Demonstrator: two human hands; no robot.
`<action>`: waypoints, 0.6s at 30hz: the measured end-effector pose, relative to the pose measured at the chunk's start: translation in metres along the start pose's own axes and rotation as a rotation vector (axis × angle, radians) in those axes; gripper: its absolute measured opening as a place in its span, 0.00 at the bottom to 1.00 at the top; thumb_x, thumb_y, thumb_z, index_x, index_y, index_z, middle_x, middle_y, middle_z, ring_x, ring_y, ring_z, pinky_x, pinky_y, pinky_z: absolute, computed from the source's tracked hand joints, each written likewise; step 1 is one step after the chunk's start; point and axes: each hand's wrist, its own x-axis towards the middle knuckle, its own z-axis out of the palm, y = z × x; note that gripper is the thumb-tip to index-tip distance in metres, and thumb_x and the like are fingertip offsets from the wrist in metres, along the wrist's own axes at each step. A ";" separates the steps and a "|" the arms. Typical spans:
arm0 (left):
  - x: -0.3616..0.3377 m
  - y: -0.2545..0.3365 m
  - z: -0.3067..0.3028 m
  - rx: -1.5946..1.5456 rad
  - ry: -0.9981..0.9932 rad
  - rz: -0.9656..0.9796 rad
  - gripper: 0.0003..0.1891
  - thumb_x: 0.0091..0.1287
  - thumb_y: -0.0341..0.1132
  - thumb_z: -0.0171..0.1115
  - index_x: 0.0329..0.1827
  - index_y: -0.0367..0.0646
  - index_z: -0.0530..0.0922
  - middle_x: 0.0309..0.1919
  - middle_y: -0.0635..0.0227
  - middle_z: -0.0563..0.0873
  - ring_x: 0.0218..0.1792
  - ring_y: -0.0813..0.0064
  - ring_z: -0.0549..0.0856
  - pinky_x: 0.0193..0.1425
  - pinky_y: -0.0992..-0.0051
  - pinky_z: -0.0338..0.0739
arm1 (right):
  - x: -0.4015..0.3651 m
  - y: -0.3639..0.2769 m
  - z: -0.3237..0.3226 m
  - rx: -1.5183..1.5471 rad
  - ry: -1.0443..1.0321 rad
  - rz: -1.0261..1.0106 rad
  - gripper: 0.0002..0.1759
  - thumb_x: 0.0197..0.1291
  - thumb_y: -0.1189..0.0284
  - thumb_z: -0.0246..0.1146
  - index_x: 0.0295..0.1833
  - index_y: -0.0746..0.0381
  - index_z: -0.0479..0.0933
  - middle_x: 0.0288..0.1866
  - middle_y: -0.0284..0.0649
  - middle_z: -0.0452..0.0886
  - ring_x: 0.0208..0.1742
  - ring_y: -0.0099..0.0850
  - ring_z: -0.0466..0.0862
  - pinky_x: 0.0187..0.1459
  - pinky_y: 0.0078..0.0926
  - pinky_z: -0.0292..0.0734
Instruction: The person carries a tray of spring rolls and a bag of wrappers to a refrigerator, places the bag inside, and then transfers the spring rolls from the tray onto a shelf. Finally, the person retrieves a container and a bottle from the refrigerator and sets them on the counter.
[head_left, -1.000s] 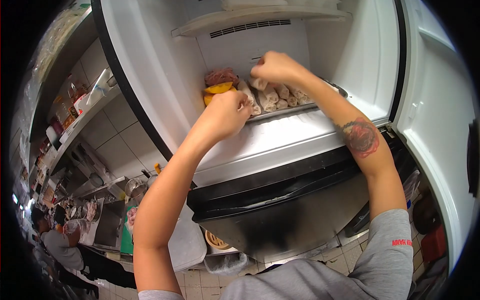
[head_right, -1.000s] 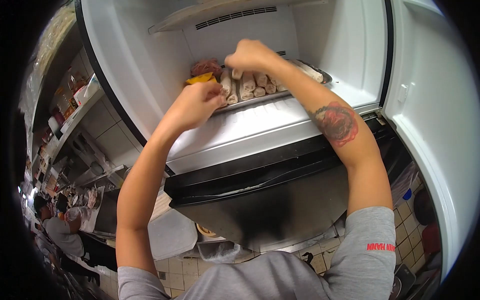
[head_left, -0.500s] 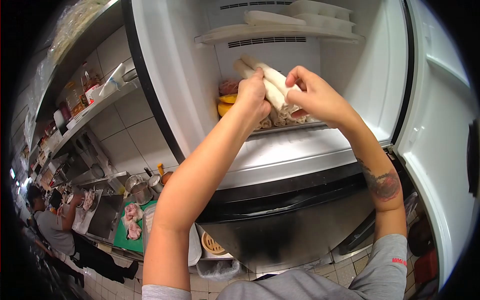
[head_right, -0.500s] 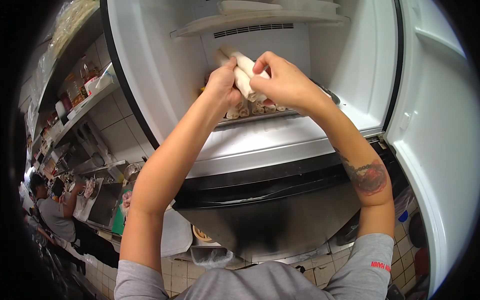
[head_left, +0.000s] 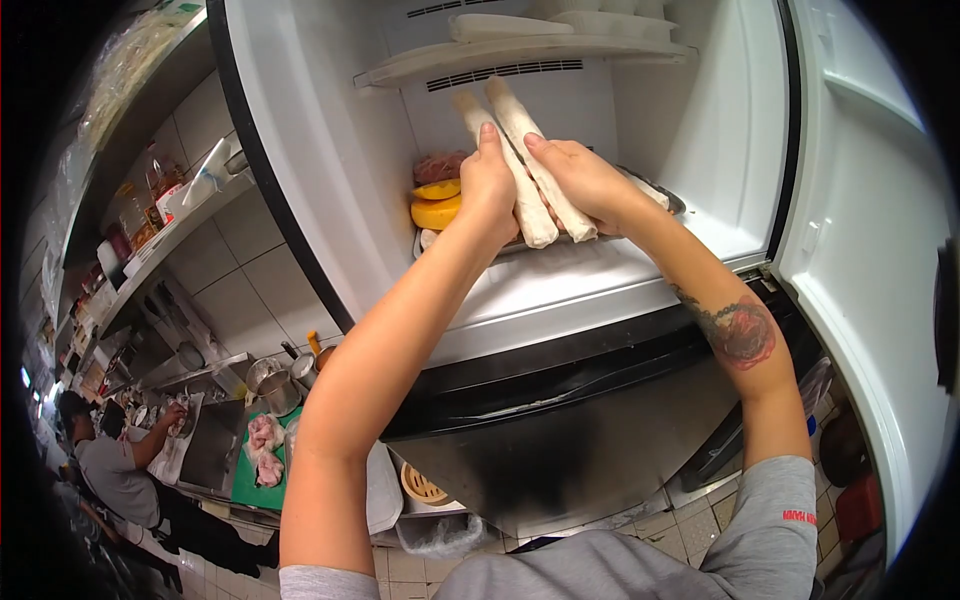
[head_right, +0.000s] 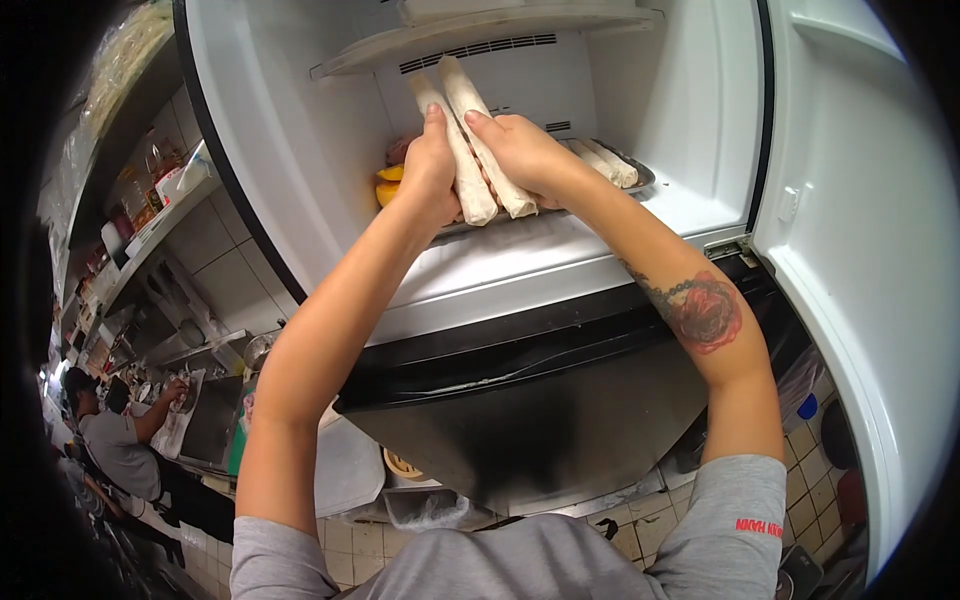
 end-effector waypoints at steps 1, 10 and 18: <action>-0.001 0.004 0.001 0.013 0.006 -0.027 0.25 0.73 0.54 0.42 0.52 0.37 0.69 0.33 0.59 0.77 0.28 0.65 0.79 0.31 0.59 0.80 | 0.004 -0.001 -0.003 -0.016 0.007 0.029 0.24 0.72 0.54 0.46 0.43 0.66 0.72 0.26 0.36 0.75 0.19 0.22 0.75 0.17 0.22 0.74; 0.039 0.049 -0.009 0.745 0.001 -0.198 0.11 0.66 0.33 0.53 0.44 0.33 0.72 0.31 0.60 0.77 0.25 0.70 0.80 0.24 0.69 0.79 | 0.064 -0.015 -0.038 -0.433 0.066 0.169 0.17 0.60 0.65 0.54 0.40 0.71 0.75 0.24 0.42 0.76 0.22 0.25 0.78 0.19 0.23 0.71; 0.059 0.043 -0.014 1.005 0.038 -0.120 0.09 0.64 0.30 0.52 0.36 0.30 0.76 0.30 0.57 0.78 0.29 0.66 0.81 0.29 0.64 0.77 | 0.079 0.007 -0.002 -1.104 -0.025 0.102 0.13 0.53 0.76 0.57 0.44 0.67 0.81 0.39 0.48 0.83 0.37 0.37 0.84 0.40 0.33 0.79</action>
